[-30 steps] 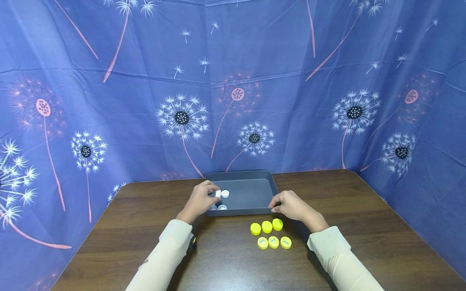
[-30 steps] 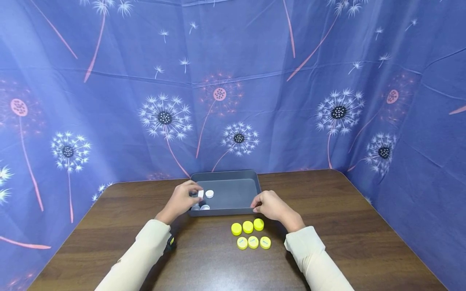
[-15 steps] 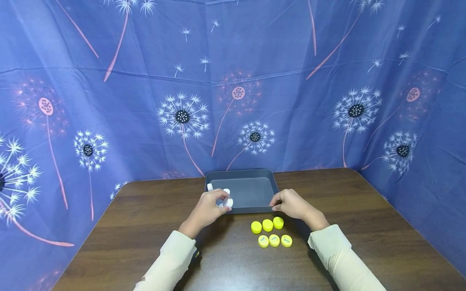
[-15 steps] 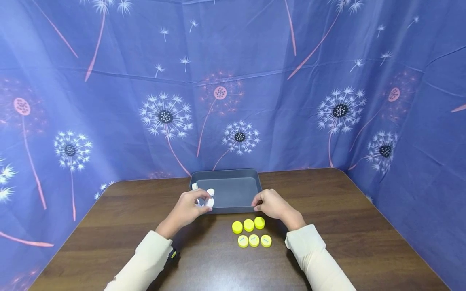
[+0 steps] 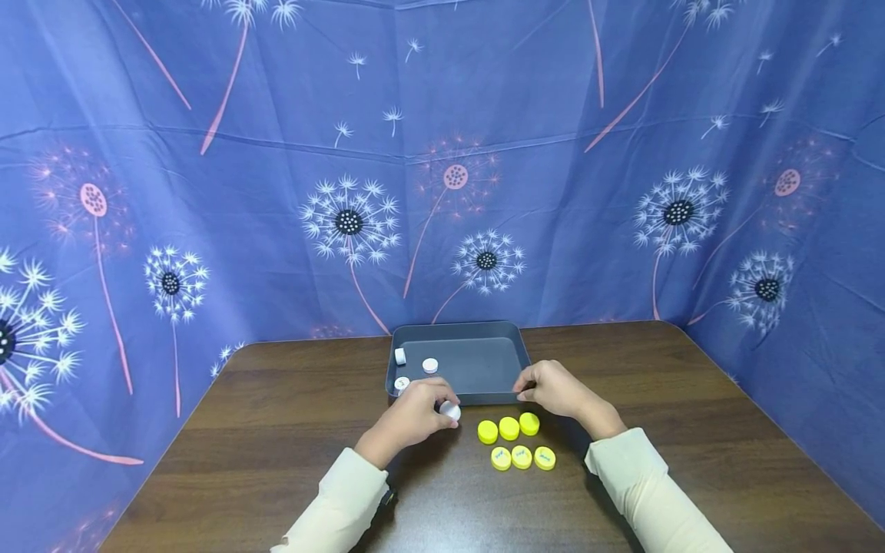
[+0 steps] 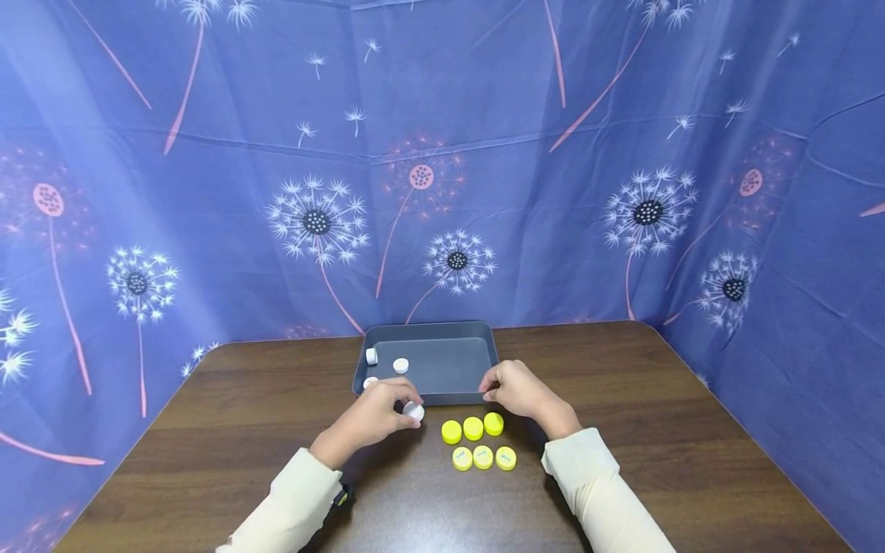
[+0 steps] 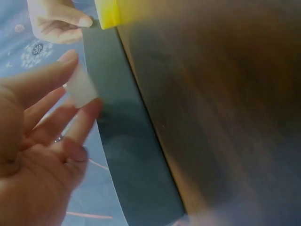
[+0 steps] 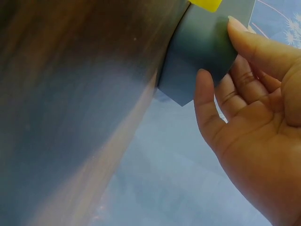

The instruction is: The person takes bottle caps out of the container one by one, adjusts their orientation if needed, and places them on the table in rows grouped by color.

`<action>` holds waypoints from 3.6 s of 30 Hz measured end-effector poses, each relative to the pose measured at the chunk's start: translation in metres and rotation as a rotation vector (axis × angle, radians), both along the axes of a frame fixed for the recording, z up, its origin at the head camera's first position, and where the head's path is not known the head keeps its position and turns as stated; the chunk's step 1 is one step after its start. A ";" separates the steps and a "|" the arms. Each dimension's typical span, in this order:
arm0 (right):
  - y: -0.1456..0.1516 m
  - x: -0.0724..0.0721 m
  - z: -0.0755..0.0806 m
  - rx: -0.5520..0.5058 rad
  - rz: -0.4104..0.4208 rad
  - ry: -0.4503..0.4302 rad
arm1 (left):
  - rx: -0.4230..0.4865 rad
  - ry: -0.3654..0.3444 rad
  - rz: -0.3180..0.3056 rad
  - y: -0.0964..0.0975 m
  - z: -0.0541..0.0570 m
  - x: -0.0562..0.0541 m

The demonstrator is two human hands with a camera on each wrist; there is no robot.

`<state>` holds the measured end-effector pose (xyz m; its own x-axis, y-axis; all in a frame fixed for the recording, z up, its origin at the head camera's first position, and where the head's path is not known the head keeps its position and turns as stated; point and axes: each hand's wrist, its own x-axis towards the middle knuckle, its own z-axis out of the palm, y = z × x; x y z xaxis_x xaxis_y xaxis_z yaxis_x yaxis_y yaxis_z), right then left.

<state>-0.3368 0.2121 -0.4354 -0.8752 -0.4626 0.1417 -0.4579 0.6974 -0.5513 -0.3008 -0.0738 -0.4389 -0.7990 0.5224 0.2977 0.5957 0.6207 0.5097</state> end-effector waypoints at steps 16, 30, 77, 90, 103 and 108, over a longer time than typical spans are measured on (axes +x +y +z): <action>-0.001 -0.001 0.002 0.010 0.001 0.003 | -0.244 -0.077 -0.048 0.008 -0.005 0.005; -0.003 0.000 -0.001 0.009 0.000 0.019 | -0.332 -0.061 -0.051 0.008 -0.001 0.007; -0.003 0.003 -0.008 -0.009 -0.011 -0.002 | 0.066 0.040 -0.004 -0.034 0.027 -0.025; 0.007 0.007 -0.010 -0.019 -0.026 -0.003 | 0.058 -0.082 0.057 -0.017 0.020 -0.069; -0.001 0.005 -0.004 -0.005 -0.022 -0.003 | -0.226 -0.014 0.151 -0.025 0.005 -0.090; -0.004 0.003 -0.003 0.009 -0.024 0.007 | -0.250 -0.014 0.125 -0.024 0.006 -0.089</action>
